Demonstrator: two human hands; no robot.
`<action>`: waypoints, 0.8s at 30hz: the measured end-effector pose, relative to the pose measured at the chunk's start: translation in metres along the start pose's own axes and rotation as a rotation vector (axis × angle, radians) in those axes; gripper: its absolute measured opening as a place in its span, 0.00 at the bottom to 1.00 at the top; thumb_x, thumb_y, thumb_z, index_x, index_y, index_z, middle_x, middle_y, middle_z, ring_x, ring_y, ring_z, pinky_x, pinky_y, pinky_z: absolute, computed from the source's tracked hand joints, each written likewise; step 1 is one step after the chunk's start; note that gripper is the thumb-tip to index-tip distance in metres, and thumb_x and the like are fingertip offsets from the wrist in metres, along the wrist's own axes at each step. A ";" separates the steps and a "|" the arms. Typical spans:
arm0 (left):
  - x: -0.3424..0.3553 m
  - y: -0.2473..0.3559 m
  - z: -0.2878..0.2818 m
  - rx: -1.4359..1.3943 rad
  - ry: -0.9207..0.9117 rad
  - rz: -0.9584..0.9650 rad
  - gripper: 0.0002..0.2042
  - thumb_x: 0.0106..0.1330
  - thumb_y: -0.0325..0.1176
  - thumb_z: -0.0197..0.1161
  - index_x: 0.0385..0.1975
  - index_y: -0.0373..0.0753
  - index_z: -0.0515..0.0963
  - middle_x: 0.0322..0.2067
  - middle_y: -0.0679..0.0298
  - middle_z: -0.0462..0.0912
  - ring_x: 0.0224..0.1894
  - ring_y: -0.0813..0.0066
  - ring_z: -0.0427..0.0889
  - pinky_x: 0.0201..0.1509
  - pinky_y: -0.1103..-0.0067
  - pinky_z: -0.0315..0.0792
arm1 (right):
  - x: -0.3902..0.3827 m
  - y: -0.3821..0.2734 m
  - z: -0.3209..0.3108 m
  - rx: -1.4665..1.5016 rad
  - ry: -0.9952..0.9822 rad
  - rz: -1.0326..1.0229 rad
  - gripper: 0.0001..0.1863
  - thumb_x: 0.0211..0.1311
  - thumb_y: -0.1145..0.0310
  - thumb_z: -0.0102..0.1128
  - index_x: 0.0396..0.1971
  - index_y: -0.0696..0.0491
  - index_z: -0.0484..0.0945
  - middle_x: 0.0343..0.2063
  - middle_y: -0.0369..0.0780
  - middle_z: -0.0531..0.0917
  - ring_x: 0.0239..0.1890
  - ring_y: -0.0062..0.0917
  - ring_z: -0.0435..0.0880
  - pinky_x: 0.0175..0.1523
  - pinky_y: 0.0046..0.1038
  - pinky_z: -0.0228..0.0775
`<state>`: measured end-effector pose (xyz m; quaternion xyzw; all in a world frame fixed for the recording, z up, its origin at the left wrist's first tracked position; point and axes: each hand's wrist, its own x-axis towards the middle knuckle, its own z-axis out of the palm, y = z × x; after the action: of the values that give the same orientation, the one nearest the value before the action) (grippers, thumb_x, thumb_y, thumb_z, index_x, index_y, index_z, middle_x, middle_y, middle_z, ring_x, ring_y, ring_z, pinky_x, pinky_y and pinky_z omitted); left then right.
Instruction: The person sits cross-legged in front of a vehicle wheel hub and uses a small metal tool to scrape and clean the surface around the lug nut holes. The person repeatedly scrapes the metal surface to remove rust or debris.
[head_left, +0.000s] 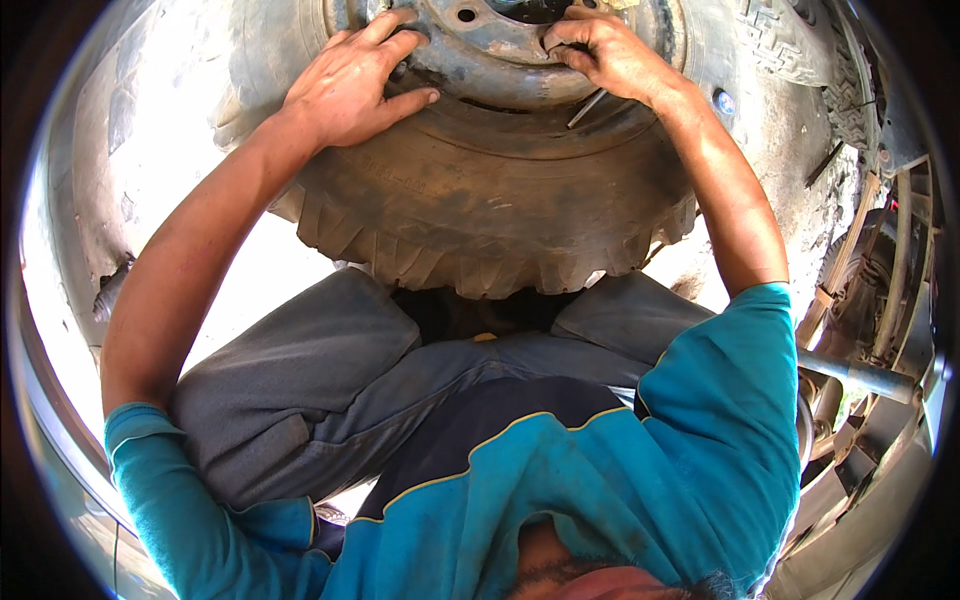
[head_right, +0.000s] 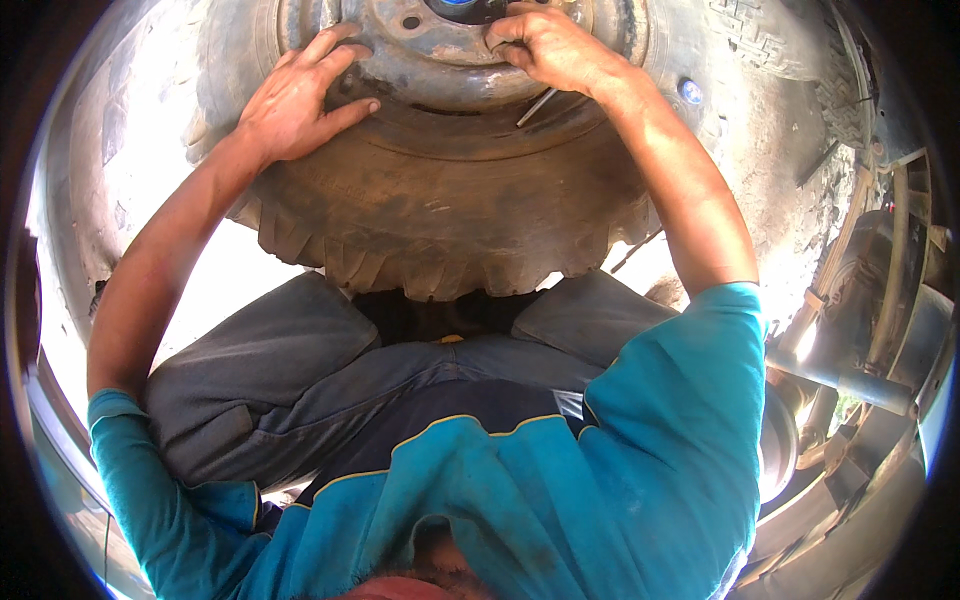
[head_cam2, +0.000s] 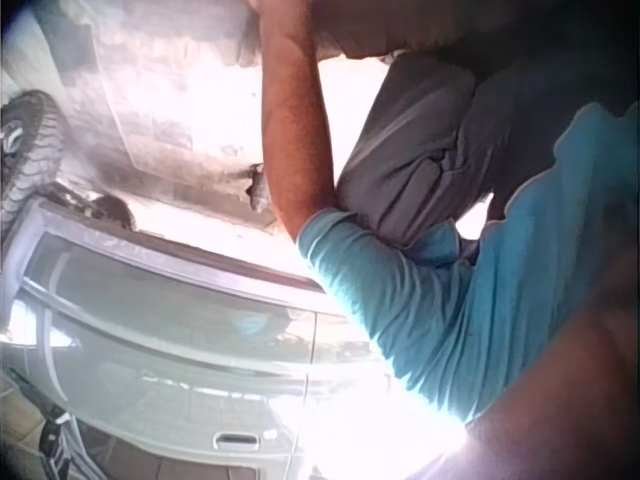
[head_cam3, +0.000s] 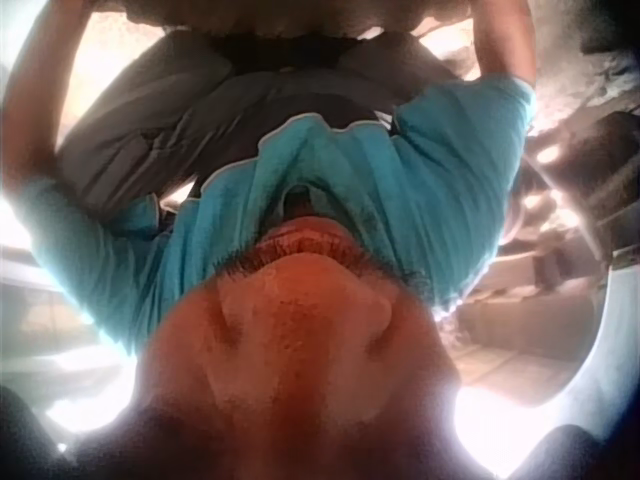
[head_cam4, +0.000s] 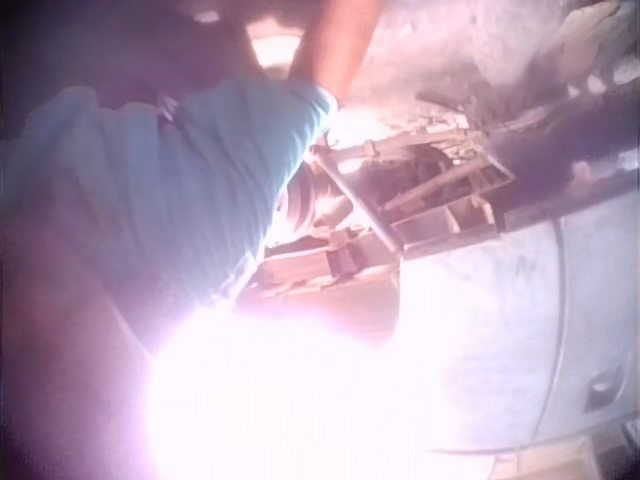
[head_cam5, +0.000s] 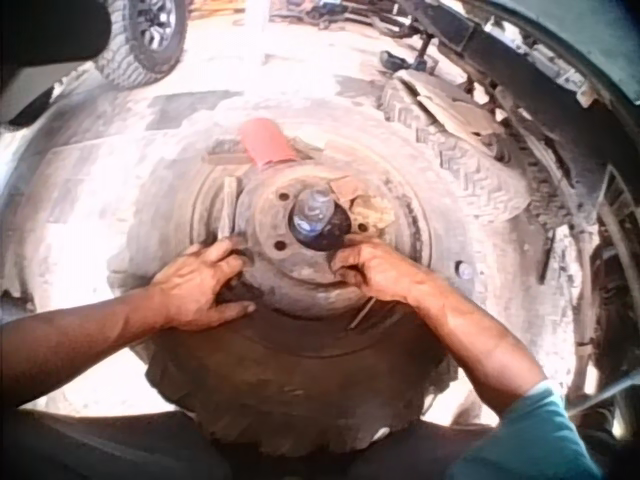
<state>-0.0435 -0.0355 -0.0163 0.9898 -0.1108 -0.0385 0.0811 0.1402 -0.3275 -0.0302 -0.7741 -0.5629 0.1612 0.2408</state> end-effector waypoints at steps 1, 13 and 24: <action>0.000 0.002 -0.001 0.008 0.005 0.005 0.29 0.70 0.53 0.64 0.65 0.46 0.71 0.71 0.61 0.64 0.66 0.51 0.72 0.72 0.60 0.65 | 0.000 -0.002 0.000 -0.020 0.017 0.006 0.04 0.62 0.76 0.65 0.37 0.54 0.82 0.35 0.42 0.86 0.49 0.46 0.83 0.65 0.42 0.71; -0.001 0.002 0.000 -0.013 -0.051 -0.085 0.29 0.70 0.53 0.63 0.65 0.45 0.70 0.71 0.60 0.63 0.66 0.50 0.71 0.72 0.60 0.65 | -0.004 -0.009 0.015 -0.204 0.149 0.034 0.12 0.64 0.76 0.66 0.47 0.54 0.82 0.45 0.43 0.82 0.49 0.42 0.83 0.54 0.39 0.77; 0.001 0.003 -0.005 -0.029 -0.027 -0.002 0.29 0.70 0.53 0.63 0.64 0.45 0.71 0.71 0.59 0.64 0.66 0.49 0.72 0.71 0.60 0.66 | -0.005 -0.011 0.007 -0.017 0.139 0.044 0.06 0.63 0.74 0.66 0.39 0.54 0.83 0.39 0.47 0.84 0.48 0.47 0.82 0.55 0.42 0.75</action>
<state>-0.0423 -0.0375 -0.0109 0.9880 -0.1105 -0.0535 0.0940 0.1260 -0.3278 -0.0303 -0.7977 -0.5290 0.1076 0.2690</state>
